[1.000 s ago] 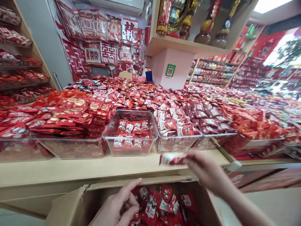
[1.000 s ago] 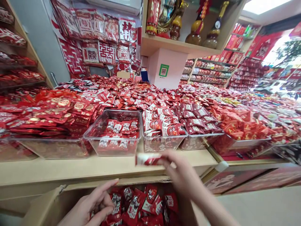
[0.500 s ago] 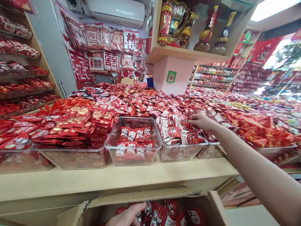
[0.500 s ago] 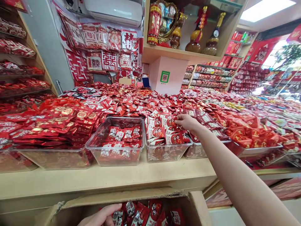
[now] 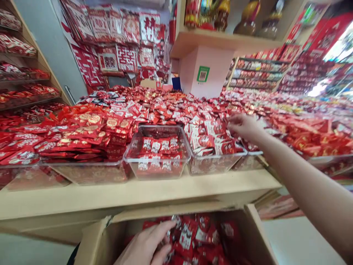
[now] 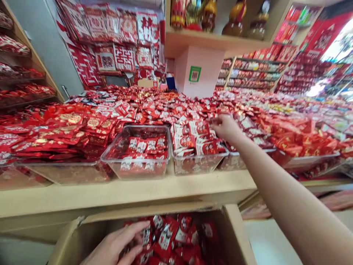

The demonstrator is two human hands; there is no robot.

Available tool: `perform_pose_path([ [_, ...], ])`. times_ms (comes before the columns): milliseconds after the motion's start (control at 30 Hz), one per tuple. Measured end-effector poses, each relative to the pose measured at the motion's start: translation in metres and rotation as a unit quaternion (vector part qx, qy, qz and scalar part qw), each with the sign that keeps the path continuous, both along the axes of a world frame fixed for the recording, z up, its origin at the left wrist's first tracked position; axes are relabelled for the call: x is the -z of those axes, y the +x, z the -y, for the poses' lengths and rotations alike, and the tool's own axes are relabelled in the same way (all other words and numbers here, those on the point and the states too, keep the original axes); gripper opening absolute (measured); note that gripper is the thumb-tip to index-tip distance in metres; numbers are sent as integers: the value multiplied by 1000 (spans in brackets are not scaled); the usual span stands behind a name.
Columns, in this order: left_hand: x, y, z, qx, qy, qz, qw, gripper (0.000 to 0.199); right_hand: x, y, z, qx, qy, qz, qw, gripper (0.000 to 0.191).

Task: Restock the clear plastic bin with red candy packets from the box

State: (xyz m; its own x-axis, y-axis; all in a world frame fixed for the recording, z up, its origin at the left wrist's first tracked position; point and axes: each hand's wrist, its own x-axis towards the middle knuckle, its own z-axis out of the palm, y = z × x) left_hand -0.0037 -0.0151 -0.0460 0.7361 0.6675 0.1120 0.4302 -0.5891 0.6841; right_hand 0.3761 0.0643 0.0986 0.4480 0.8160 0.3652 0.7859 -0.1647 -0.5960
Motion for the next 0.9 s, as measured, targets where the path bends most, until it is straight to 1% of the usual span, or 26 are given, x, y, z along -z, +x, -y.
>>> perform_pose_path([
  [33, -6, 1, 1, 3, 2, -19, 1000, 40, 0, -8, 13, 11, 38, 41, 998, 10],
  [67, -10, 1, 2, 18, 0, -36, 999, 38, 0, -18, 27, 3, 81, 66, 994, 10],
  [100, -14, 2, 1, 24, -4, -48, 999, 36, 2, -28, 44, -12, 121, 71, 990, 10],
  [133, -15, 4, 1, 28, -6, -51, 998, 34, 4, -39, 61, -54, 132, 67, 988, 13],
  [167, -16, 4, 0, 30, -9, -54, 998, 33, 8, -50, 78, -99, 118, 59, 986, 14],
  [200, -16, 5, -1, 33, -9, -53, 998, 32, 14, -60, 96, -155, 81, 54, 983, 14],
  [233, -15, 6, -2, 36, -7, -50, 998, 32, 23, -69, 113, -223, 12, 48, 974, 13],
  [267, -15, 6, -2, 41, -4, -48, 998, 31, 36, -77, 128, -287, -70, 39, 955, 10],
  [300, -15, 6, -2, 46, -2, -46, 998, 30, 51, -84, 141, -339, -151, 32, 928, 9],
  [333, -15, 6, -2, 52, 0, -47, 998, 29, 70, -89, 152, -369, -221, 25, 902, 12],
  [367, -16, 6, -1, 56, 1, -51, 997, 28, 90, -94, 159, -370, -262, 24, 891, 17],
  [400, -17, 6, -1, 60, 1, -57, 997, 27, 112, -98, 163, -349, -279, 33, 894, 21],
  [467, -18, 6, 0, 62, 4, -68, 996, 26, 152, -107, 161, -270, -304, 57, 912, 24],
  [500, -18, 6, 0, 61, 7, -71, 996, 26, 168, -112, 157, -232, -317, 65, 917, 25],
  [533, -17, 6, 0, 60, 9, -73, 995, 26, 181, -117, 152, -197, -329, 70, 921, 28],
  [567, -17, 5, 1, 58, 10, -75, 995, 26, 190, -122, 146, -174, -337, 73, 922, 31],
  [600, -16, 4, 1, 56, 10, -78, 995, 27, 196, -127, 142, -161, -341, 71, 923, 35],
  [667, -15, 3, 1, 52, 8, -85, 995, 27, 198, -133, 136, -160, -345, 54, 923, 39],
  [700, -15, 2, 1, 50, 6, -88, 995, 27, 195, -134, 136, -170, -343, 39, 923, 35],
  [767, -16, 2, 0, 45, 1, -89, 995, 26, 187, -133, 142, -196, -326, 18, 925, 21],
  [800, -17, 2, 1, 41, -4, -88, 995, 26, 182, -133, 147, -207, -302, 18, 930, 16],
  [833, -18, 2, 1, 36, -12, -86, 996, 26, 177, -133, 154, -220, -268, 20, 938, 15],
  [900, -22, 4, 5, 26, -43, -83, 995, 30, 166, -138, 171, -240, -184, 7, 953, 14],
])
